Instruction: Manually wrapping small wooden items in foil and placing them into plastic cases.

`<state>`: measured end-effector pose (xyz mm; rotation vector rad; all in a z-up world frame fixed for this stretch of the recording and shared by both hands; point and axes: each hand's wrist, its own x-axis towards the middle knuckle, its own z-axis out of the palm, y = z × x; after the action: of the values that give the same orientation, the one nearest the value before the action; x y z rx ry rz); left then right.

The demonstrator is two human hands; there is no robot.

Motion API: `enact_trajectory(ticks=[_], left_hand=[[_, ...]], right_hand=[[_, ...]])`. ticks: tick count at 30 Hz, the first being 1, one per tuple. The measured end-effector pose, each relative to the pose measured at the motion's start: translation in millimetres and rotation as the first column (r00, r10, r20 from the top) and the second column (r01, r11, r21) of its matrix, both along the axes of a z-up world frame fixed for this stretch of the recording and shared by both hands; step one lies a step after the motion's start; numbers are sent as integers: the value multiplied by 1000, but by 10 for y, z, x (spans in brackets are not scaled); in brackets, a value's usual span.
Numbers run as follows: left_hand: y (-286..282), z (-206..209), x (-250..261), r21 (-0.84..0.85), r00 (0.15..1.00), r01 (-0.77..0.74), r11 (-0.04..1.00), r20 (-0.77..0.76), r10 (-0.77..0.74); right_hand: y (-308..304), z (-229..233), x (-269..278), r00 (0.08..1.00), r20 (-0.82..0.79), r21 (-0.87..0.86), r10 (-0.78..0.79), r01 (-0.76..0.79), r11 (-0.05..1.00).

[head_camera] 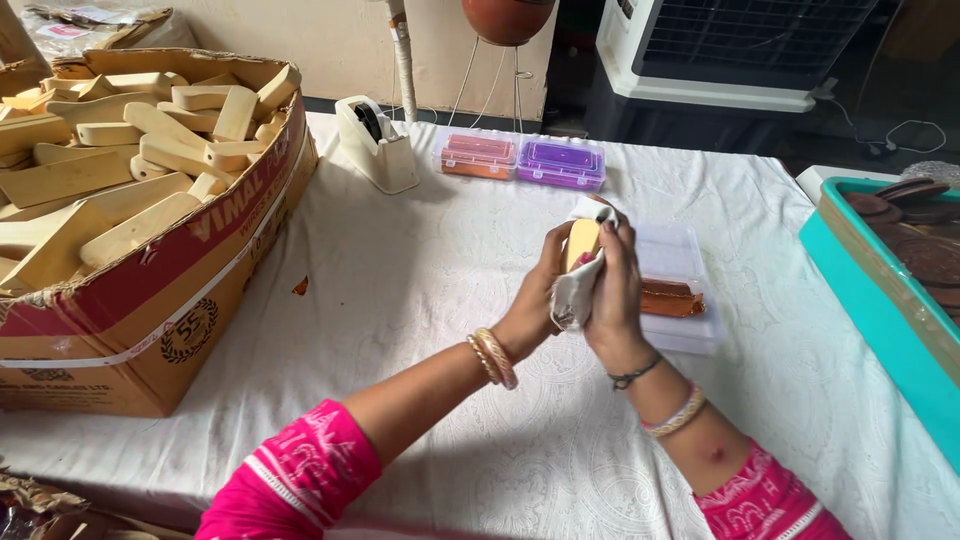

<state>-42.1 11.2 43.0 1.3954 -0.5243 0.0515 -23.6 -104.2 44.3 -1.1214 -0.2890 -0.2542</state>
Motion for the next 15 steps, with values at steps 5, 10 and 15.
enact_trajectory(ticks=[5,10,15], left_hand=[[-193,-147,317,222,869,-480,849,252,426],[-196,-402,454,305,908,-411,859,216,358],[-201,-355,249,332,717,-600,728,627,305]], right_hand=[[238,-386,-200,998,49,21,-27,26,999],[239,-618,-127,1000,-19,89,16,-15,996],[-12,-545,79,984,-156,292,89,-40,956]])
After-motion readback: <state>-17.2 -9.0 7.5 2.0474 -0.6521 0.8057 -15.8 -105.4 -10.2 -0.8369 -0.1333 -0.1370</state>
